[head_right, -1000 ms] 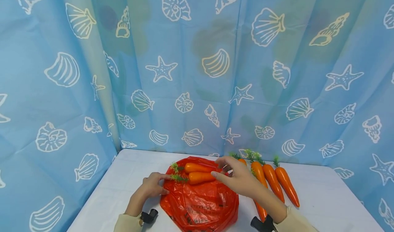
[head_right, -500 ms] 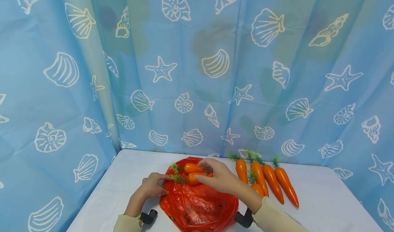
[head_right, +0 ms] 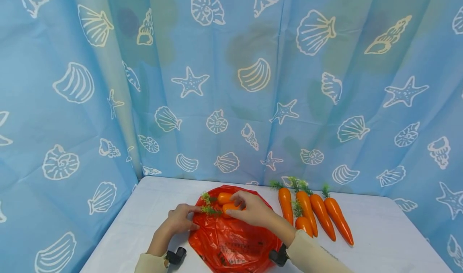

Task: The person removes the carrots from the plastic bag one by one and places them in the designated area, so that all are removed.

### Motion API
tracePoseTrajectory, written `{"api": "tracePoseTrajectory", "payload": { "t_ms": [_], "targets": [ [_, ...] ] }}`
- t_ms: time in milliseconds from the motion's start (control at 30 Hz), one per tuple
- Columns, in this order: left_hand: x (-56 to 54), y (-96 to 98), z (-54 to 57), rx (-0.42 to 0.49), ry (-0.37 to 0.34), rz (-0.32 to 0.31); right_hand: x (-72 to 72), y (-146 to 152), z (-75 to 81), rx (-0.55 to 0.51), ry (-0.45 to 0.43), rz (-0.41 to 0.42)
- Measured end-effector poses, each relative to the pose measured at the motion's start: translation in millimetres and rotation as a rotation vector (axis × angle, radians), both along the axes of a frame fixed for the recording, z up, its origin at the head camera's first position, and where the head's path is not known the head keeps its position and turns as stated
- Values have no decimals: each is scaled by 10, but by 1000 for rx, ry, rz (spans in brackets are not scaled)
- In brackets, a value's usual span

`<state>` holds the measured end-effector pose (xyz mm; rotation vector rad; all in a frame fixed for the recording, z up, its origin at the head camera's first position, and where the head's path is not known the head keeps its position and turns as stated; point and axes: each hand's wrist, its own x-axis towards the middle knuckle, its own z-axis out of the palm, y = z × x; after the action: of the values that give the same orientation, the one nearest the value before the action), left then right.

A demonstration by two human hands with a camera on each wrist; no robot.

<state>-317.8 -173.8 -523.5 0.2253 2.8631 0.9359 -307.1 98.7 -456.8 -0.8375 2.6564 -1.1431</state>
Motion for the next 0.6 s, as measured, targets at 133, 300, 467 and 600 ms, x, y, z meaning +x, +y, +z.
{"api": "tracePoseTrajectory", "payload": {
  "t_ms": [133, 300, 467, 600],
  "targets": [
    [4, 3, 13, 4, -6, -4, -39, -1, -89, 22, -19, -21],
    [11, 8, 28, 3, -15, -6, -81, -13, -169, 20, -40, -28],
    [5, 7, 31, 1, -13, 1, -142, -37, -226, 46, -36, -44],
    [2, 4, 33, -2, -14, 6, -180, -64, -259, 60, -12, -44]
  ]
}}
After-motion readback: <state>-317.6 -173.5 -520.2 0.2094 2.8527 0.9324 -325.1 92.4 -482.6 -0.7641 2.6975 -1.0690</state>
